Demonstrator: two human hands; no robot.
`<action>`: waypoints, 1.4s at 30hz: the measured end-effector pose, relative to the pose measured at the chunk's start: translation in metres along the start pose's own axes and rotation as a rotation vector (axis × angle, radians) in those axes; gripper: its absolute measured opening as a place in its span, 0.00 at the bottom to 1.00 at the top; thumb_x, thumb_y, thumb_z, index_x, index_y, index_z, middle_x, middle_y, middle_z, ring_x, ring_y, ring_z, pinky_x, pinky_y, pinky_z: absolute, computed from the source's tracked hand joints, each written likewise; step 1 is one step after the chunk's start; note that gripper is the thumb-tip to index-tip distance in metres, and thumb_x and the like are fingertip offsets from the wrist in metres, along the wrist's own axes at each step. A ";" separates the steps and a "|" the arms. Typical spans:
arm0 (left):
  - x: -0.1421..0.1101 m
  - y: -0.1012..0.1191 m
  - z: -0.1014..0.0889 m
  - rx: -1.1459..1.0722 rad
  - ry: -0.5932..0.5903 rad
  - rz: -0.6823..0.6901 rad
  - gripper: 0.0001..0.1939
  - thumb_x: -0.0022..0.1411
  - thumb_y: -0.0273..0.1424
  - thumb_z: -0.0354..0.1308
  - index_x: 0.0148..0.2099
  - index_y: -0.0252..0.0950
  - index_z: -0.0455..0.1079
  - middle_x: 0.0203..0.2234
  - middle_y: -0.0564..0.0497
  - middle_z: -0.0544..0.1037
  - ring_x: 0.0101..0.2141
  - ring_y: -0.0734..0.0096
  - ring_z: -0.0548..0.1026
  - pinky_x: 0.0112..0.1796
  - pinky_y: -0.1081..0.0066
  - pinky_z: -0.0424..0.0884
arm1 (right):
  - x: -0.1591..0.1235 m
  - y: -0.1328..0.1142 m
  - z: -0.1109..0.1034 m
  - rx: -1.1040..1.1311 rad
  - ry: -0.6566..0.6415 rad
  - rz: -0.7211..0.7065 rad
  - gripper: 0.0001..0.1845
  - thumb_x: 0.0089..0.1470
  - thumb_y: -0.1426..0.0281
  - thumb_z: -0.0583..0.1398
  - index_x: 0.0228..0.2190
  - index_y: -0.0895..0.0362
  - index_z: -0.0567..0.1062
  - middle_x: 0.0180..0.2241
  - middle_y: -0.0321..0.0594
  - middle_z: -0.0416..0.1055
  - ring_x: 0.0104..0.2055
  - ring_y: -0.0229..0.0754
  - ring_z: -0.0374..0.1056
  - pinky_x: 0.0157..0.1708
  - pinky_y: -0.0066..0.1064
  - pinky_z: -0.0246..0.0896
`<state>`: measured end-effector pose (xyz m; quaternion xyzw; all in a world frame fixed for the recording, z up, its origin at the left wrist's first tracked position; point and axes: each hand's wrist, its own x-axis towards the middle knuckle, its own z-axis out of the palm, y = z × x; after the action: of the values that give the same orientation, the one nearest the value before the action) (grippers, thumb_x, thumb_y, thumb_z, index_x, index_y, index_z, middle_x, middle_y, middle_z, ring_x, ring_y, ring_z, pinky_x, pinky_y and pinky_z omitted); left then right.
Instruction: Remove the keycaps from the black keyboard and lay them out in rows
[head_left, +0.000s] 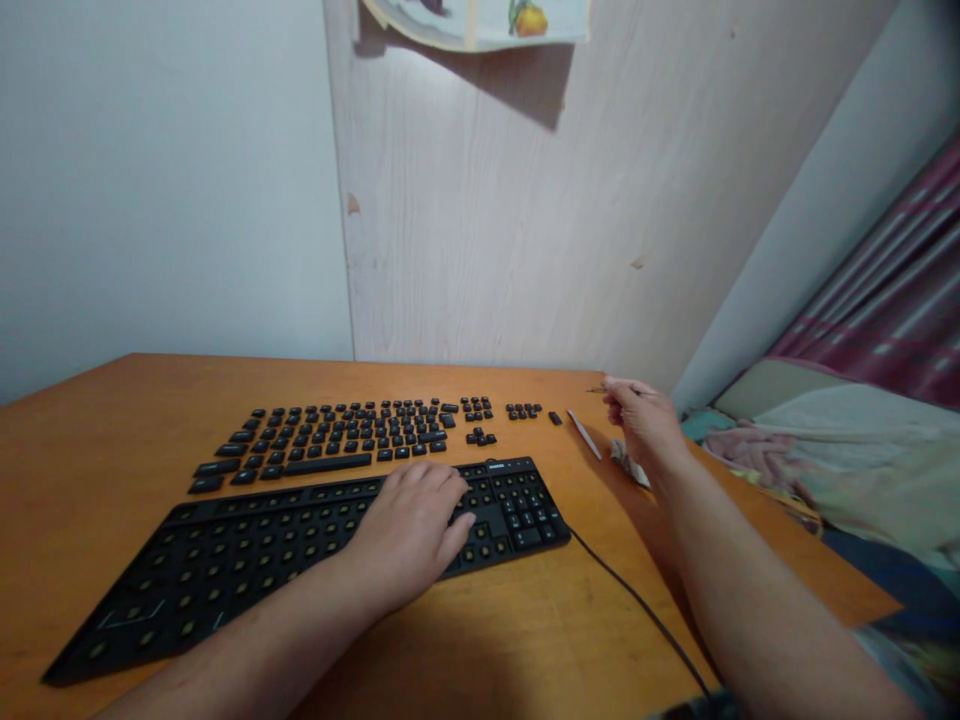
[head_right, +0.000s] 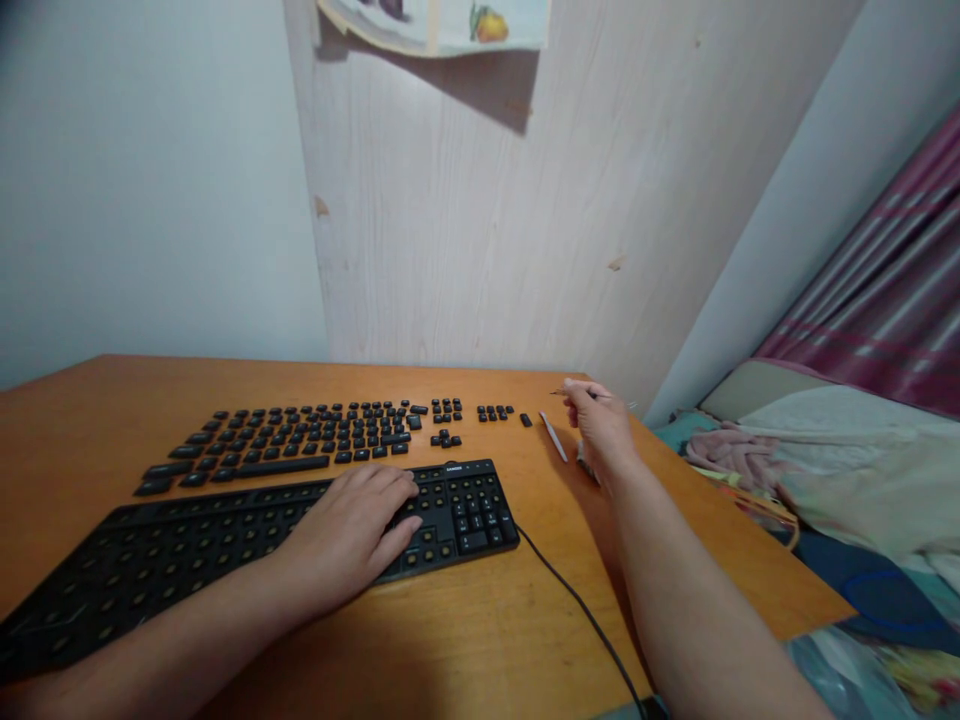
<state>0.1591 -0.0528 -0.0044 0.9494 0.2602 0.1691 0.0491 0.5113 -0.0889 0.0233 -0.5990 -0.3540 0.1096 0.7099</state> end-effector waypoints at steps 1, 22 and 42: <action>0.000 0.000 0.000 0.000 0.002 0.001 0.11 0.66 0.37 0.52 0.46 0.38 0.70 0.44 0.46 0.74 0.48 0.55 0.68 0.50 0.56 0.63 | -0.001 -0.003 0.000 -0.008 -0.008 -0.003 0.16 0.44 0.58 0.68 0.26 0.57 0.74 0.21 0.33 0.67 0.18 0.31 0.55 0.15 0.25 0.48; 0.002 0.001 -0.004 0.009 0.005 0.010 0.10 0.66 0.37 0.51 0.44 0.38 0.69 0.40 0.46 0.73 0.45 0.57 0.68 0.47 0.59 0.65 | -0.021 -0.038 0.005 0.178 -0.331 0.195 0.21 0.37 0.65 0.74 0.33 0.57 0.74 0.24 0.33 0.70 0.22 0.31 0.63 0.20 0.23 0.60; 0.000 -0.003 0.003 -0.010 0.006 0.010 0.12 0.67 0.37 0.50 0.47 0.38 0.70 0.44 0.45 0.74 0.47 0.56 0.68 0.50 0.57 0.64 | -0.040 -0.050 0.007 -0.040 -0.530 0.057 0.19 0.49 0.56 0.68 0.34 0.58 0.73 0.32 0.43 0.76 0.32 0.40 0.71 0.30 0.30 0.64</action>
<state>0.1581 -0.0502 -0.0076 0.9499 0.2547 0.1734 0.0521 0.4648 -0.1198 0.0548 -0.5730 -0.5125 0.2754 0.5772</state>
